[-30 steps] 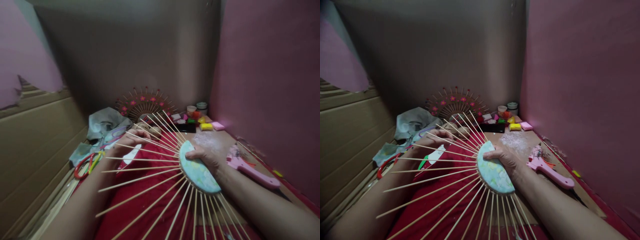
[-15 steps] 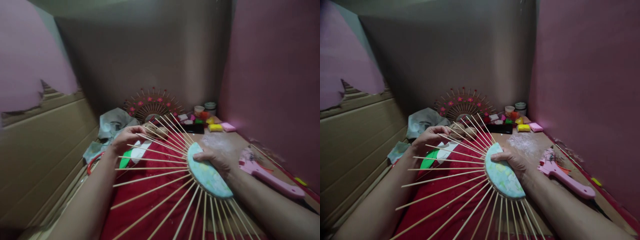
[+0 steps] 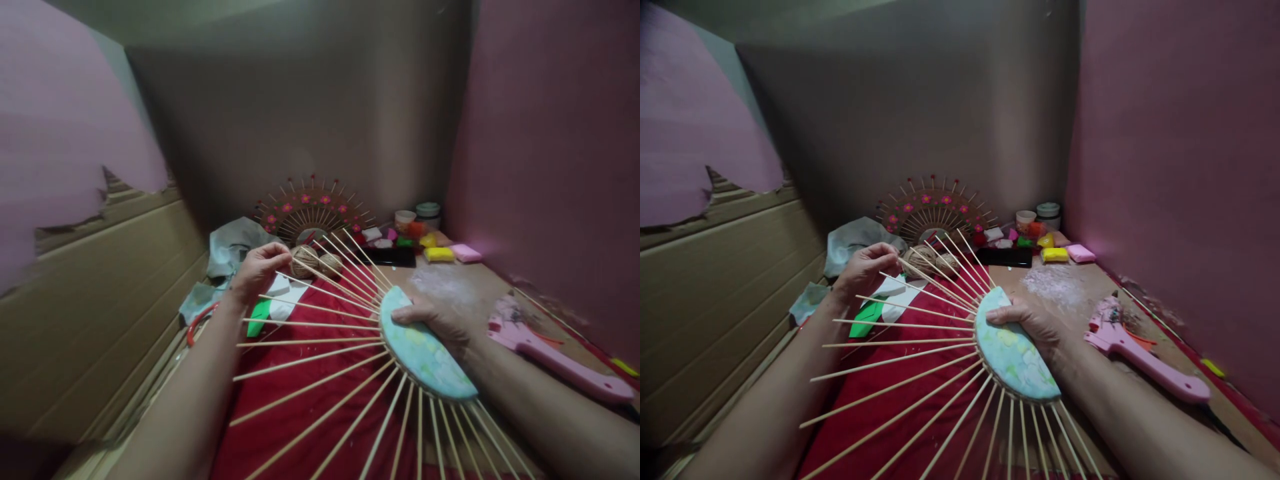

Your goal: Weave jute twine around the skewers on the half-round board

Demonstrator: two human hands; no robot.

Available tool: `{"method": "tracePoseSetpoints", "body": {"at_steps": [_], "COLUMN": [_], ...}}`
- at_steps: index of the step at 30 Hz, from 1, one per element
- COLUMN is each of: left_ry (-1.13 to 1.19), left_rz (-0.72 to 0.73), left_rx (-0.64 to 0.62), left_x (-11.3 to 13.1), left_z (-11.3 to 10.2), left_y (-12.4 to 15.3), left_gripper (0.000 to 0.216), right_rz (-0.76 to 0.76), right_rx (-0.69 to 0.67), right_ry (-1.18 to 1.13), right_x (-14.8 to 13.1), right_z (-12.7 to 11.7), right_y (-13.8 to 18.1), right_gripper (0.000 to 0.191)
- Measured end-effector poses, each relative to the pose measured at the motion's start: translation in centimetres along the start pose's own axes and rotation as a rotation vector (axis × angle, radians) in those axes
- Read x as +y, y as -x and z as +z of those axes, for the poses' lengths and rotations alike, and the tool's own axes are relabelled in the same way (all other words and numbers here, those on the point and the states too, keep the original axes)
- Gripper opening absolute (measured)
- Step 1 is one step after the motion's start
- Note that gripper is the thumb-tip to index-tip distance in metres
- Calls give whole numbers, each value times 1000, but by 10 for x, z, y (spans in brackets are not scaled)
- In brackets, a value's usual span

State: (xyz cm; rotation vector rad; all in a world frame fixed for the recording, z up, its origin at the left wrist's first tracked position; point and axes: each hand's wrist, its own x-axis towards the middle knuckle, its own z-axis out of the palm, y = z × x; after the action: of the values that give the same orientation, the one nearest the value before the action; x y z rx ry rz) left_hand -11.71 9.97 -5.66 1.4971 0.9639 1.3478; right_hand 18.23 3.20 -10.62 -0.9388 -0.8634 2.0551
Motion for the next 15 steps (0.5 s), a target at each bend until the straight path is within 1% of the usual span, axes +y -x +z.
{"method": "tracePoseSetpoints", "body": {"at_steps": [4, 10, 15], "left_ry": [5, 24, 10], "left_rz": [-14, -129, -154], "left_rx": [-7, -40, 7], "left_x": [0, 5, -4], "left_z": [1, 1, -5], "left_y": [-1, 3, 1], "left_gripper": [15, 20, 26], "right_rz": [12, -17, -34], "right_rx": [-11, -51, -125], "right_ry": [11, 44, 47], "right_x": [0, 0, 2], "right_z": [0, 1, -1], "right_y": [2, 2, 0], "right_gripper": [11, 13, 17]}}
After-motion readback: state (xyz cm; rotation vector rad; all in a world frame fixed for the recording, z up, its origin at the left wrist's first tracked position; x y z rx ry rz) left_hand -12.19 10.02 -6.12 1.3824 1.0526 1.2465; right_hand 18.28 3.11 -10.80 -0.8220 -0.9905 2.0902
